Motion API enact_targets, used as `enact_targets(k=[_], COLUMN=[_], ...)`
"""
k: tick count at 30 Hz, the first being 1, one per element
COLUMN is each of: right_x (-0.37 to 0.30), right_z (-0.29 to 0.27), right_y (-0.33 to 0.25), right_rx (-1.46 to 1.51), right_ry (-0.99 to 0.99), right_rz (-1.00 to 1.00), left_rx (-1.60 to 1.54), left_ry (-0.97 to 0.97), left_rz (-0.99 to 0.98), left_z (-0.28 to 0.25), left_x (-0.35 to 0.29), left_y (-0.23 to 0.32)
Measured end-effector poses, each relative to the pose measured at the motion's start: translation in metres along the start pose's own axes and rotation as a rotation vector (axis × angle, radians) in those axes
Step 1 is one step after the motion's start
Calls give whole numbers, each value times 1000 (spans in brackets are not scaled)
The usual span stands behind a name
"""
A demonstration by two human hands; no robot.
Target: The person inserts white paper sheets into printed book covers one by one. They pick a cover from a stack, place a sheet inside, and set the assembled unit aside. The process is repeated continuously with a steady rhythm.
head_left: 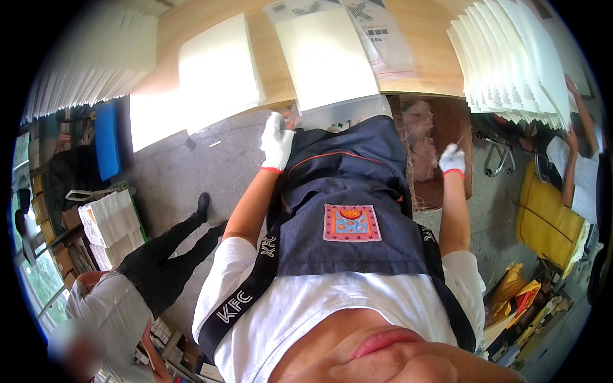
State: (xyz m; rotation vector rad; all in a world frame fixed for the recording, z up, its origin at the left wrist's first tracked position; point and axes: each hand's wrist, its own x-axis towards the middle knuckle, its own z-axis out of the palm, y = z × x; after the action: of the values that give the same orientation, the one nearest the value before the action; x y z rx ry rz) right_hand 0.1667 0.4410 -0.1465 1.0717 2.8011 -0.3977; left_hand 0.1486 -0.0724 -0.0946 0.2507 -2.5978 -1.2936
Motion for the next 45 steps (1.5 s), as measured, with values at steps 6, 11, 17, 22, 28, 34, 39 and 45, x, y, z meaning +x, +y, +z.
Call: enact_targets(k=[6, 11, 17, 22, 28, 34, 39, 45], right_x=[-101, -85, -102, -82, -101, -201, -225, -176], right_z=[-58, -39, -37, -42, -24, -49, -39, -109], right_y=[-201, -237, -254, -241, -259, -399, -435, -371], right_rx=[365, 374, 383, 679, 1151, 1146, 573, 1138], right_ry=[75, -59, -7, -682, -1128, -1086, -808, -973], right_rz=[-1142, -1085, -650, -220, -335, -556, -984, -776], left_rx=[320, 91, -937, -728, -474, -224, 167, -588], left_ry=[-42, 24, 161, -27, 36, 481, 375, 712], left_rz=[649, 415, -465, -472, -81, -111, -175, -130], left_z=[-6, 1, 26, 4, -72, -173, -184, -167], left_x=[26, 27, 13, 19, 40, 70, 66, 63], left_y=[32, 22, 30, 59, 104, 45, -56, -36])
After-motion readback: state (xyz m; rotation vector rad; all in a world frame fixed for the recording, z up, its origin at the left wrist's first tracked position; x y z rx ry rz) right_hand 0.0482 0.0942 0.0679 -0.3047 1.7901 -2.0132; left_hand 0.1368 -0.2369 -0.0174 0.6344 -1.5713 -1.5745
